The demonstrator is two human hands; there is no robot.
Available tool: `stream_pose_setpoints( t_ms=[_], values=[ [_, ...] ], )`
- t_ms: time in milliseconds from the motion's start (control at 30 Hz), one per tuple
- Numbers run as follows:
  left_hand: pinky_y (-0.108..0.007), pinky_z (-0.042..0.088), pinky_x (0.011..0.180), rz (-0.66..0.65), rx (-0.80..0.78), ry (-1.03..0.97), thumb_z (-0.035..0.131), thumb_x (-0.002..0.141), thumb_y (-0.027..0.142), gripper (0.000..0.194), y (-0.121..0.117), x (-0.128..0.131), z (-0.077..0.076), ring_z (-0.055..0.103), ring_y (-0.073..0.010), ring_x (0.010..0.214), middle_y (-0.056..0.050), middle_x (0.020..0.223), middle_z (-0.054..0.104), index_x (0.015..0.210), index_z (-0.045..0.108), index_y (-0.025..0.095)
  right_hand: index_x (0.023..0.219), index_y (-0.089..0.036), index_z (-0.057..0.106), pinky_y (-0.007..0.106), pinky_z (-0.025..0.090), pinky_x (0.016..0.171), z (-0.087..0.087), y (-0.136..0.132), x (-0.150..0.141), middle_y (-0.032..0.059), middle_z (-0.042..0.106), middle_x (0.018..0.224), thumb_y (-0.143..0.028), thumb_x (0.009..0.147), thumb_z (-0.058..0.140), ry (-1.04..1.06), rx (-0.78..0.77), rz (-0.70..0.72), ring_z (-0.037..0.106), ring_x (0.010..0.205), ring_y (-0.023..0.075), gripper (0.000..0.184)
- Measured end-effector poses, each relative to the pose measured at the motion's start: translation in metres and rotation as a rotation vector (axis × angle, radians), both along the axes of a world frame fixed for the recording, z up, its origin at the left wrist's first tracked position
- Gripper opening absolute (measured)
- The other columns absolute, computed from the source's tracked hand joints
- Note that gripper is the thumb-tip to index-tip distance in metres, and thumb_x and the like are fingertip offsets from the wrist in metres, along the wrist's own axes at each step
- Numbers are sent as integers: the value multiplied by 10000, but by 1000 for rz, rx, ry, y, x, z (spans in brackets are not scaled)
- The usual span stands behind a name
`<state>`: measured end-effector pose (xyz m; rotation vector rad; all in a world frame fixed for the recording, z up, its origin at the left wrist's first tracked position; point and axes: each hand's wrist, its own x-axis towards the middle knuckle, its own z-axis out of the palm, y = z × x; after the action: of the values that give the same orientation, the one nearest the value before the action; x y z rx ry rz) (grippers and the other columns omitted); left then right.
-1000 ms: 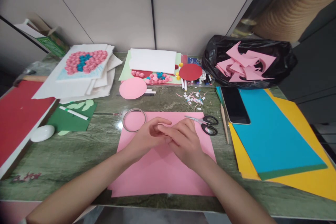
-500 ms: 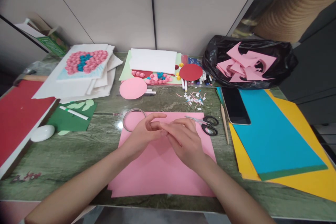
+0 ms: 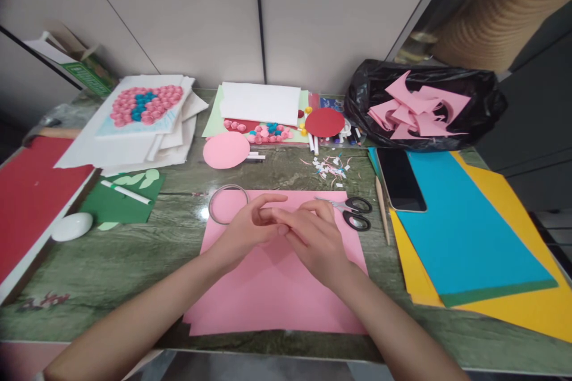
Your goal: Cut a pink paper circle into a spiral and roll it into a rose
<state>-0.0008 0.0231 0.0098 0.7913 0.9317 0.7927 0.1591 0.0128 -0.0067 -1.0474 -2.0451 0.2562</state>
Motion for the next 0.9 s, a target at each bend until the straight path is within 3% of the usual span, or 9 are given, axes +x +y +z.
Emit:
stream_pose_setpoints(
  t_ms=[333, 633, 900],
  values=[
    [-265, 437, 743, 35, -82, -107, 752, 606, 122, 442, -7, 9, -4, 622, -126, 745, 19, 716, 661, 1004, 570, 178, 1172, -306, 590, 324, 406, 617, -1, 1, -1, -7, 596, 671, -65, 796, 547, 6, 70, 27, 493, 652, 161, 448],
    [-226, 437, 695, 83, -28, -177, 753, 645, 148, 405, -4, 0, -10, 621, -100, 703, 9, 738, 687, 1007, 574, 183, 1210, -303, 557, 373, 464, 728, -1, 1, 0, 18, 659, 811, -90, 788, 599, 26, 54, 30, 541, 786, 193, 475],
    [-224, 425, 693, 34, 45, -123, 729, 656, 144, 398, 1, -3, -5, 597, -90, 670, 41, 674, 651, 1014, 563, 190, 1189, -285, 575, 370, 465, 767, -5, 0, 1, 13, 701, 855, -83, 816, 569, 24, 23, 61, 558, 828, 188, 425]
  ],
)
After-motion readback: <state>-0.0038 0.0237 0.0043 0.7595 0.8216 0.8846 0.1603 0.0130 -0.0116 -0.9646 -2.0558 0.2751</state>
